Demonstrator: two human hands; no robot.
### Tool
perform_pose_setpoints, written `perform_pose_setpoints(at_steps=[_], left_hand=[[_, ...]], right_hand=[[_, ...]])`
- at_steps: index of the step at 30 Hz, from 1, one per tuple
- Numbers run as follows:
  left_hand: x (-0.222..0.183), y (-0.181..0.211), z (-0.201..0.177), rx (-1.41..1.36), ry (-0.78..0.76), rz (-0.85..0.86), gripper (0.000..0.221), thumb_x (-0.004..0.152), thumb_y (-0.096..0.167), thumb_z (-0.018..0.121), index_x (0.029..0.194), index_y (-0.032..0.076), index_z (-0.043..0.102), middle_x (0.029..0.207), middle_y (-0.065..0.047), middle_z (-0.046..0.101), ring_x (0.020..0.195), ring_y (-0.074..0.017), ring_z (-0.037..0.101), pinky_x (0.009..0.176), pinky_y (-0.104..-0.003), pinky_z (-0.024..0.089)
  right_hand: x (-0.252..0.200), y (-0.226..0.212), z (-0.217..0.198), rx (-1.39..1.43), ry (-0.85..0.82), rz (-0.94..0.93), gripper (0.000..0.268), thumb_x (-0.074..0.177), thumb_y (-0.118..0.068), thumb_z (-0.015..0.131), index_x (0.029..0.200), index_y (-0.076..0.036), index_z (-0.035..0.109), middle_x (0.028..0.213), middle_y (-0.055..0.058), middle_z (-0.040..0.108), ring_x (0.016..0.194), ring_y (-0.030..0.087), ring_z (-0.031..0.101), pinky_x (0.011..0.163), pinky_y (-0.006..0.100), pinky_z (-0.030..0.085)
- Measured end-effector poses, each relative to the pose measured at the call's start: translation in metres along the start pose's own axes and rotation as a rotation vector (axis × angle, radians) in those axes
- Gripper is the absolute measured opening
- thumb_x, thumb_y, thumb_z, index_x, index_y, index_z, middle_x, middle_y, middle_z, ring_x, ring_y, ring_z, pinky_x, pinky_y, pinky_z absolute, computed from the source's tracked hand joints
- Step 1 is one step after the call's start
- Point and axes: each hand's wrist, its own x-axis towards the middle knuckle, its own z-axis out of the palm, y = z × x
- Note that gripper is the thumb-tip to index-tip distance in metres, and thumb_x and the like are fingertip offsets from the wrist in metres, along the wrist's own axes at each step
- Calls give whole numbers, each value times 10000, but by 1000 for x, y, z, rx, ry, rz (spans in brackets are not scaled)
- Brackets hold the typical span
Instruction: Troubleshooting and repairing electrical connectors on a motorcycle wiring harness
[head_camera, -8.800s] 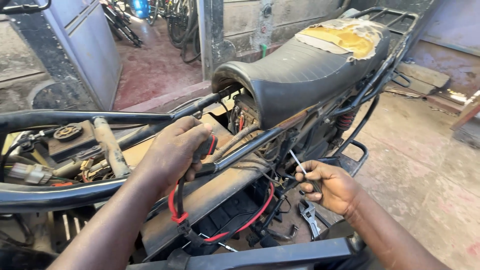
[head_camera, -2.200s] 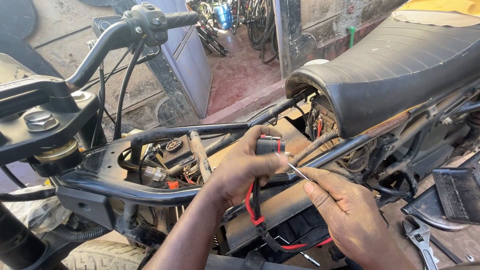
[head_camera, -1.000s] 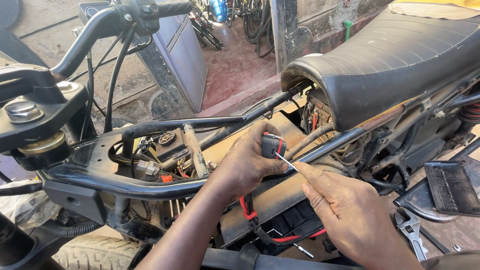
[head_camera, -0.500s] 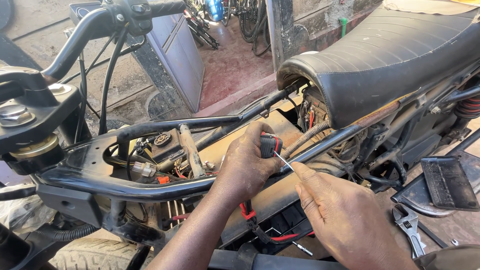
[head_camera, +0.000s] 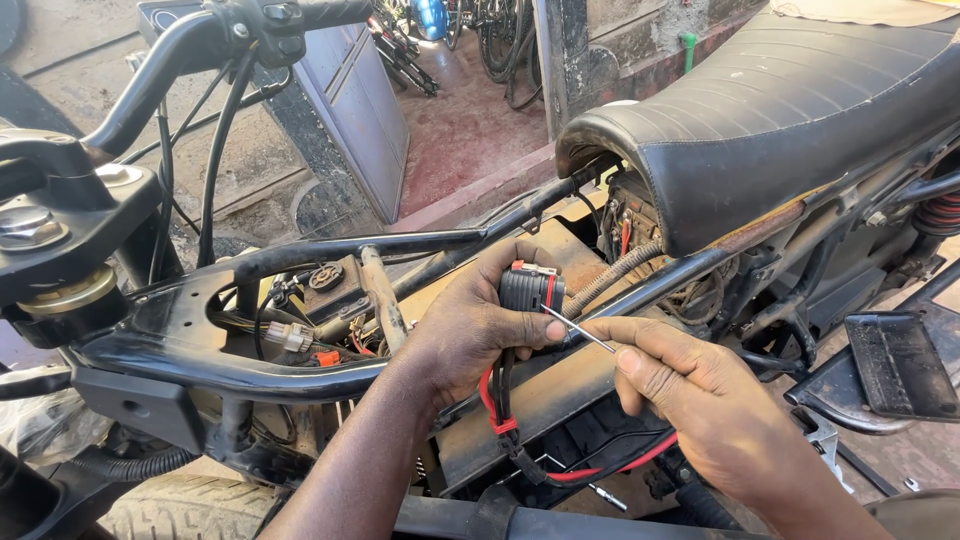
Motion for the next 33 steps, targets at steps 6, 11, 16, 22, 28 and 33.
perform_pose_setpoints(at_steps=[6,11,16,22,28,33], left_hand=[[-1,-5,-5,-124,-122,11,482,696,31,862,1091,135,606,794,12,614,669,-60,564,593,-205,506],[-1,-7,-7,-112,-149,55,474,700,53,872,1081,144,605,831,34,647,719,-47,572,645,-198,469],[-5,-3,-3,-73,-138,30,454,714,19,852,1073,161,614,819,40,639,713,-49,565,651,-196,462],[-1,-8,-5,-49,-246,100,407,723,117,868,1020,173,595,837,59,548,758,-39,489,675,-179,396],[5,-16,-10,-22,-264,57,432,745,92,852,1082,145,587,796,43,585,703,-43,510,622,-192,405],[7,-16,-8,35,-245,-7,410,730,9,814,1044,143,588,757,45,532,666,-45,457,574,-200,352]], right_hand=[[0,-5,-3,498,-81,239,365,951,-110,582,1228,65,743,549,129,451,438,139,277,419,273,168],[0,-8,-4,512,-122,304,318,943,-89,615,1127,112,779,593,72,384,393,91,262,392,257,184],[-4,-16,-1,454,-66,388,419,959,-125,596,1152,164,830,509,73,356,426,134,297,376,280,219],[-2,-13,-8,256,-116,308,448,922,-150,620,1172,93,902,523,72,337,490,180,314,473,321,197],[0,-16,-7,228,-170,262,440,877,-134,601,1186,65,842,1270,89,868,506,146,263,466,277,169],[3,-3,-9,222,-235,191,415,919,-146,628,1206,48,856,562,-17,271,477,112,217,450,286,100]])
